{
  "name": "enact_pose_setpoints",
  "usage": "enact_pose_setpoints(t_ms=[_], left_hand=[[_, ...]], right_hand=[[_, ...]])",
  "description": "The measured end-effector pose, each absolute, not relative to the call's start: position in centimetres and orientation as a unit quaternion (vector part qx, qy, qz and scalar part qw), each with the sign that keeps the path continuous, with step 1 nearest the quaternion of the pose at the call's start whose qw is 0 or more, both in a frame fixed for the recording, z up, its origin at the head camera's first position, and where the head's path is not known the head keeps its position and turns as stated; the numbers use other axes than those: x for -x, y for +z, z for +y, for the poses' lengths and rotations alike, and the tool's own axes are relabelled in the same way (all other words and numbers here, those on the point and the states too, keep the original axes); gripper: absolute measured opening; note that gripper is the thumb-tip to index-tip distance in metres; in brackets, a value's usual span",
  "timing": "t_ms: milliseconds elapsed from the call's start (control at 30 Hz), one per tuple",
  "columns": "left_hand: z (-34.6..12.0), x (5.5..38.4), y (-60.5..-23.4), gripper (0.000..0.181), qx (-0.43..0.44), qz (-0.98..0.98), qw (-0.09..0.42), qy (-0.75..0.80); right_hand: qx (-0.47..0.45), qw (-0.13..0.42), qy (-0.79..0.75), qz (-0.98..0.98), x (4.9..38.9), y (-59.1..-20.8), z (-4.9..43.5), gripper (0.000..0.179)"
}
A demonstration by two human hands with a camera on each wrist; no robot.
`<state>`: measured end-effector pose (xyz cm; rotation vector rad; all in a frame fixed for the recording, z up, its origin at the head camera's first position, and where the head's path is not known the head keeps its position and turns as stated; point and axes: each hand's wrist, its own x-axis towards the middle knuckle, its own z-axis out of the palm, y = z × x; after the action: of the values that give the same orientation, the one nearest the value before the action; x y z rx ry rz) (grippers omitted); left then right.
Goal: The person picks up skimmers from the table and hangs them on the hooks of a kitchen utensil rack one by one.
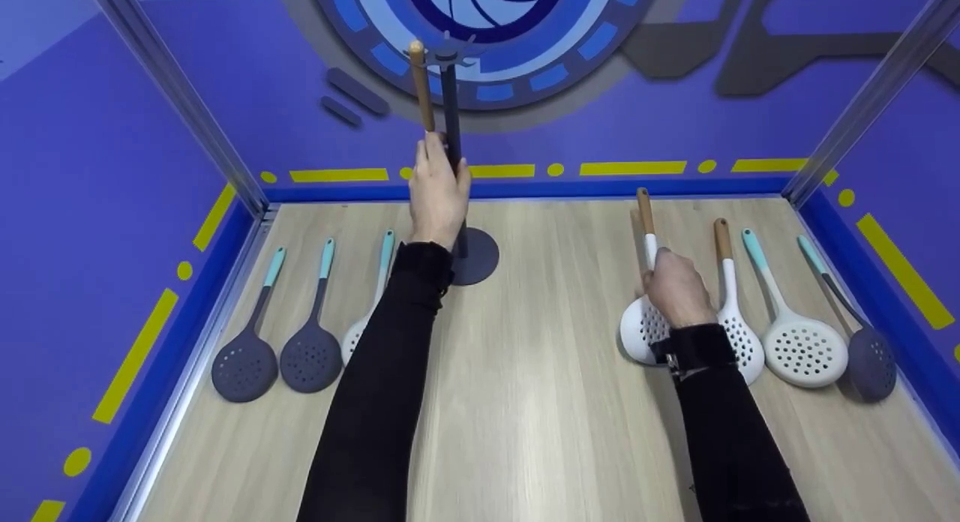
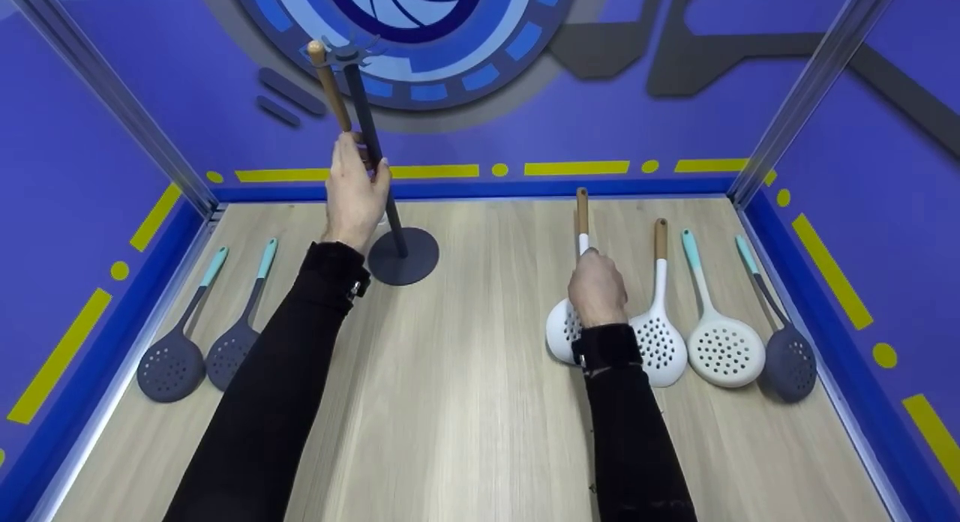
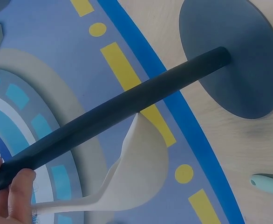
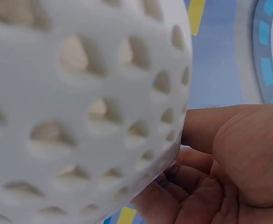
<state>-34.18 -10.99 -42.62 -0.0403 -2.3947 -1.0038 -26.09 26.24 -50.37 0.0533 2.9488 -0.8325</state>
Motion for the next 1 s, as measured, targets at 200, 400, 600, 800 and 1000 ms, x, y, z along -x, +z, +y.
enact_pose_setpoints(t_ms=[200,400,600,800,1000], left_hand=[[-11.1,34.1,-42.7,0.056,0.004,-0.896,0.255,-0.364],[-11.2,34.0,-42.8,0.050,0.014,-0.893,0.260,-0.367],[-11.2,33.9,-42.7,0.044,0.016,-0.891,0.259,-0.373],[-11.3,33.8,-42.6,0.039,0.015,-0.886,0.259,-0.384],[-11.3,34.0,-42.7,0.039,0.019,-0.884,0.268,-0.382]], right_hand=[[0.001,0.000,-0.268,0.963,25.9,-49.8,25.4,0.028],[0.004,-0.019,-0.280,0.960,25.7,-49.4,24.8,0.032],[0.003,-0.023,-0.297,0.954,25.6,-48.9,24.2,0.049],[0.008,-0.041,-0.305,0.951,25.8,-48.6,23.7,0.057],[0.010,-0.062,-0.320,0.945,26.0,-48.1,23.0,0.058]])
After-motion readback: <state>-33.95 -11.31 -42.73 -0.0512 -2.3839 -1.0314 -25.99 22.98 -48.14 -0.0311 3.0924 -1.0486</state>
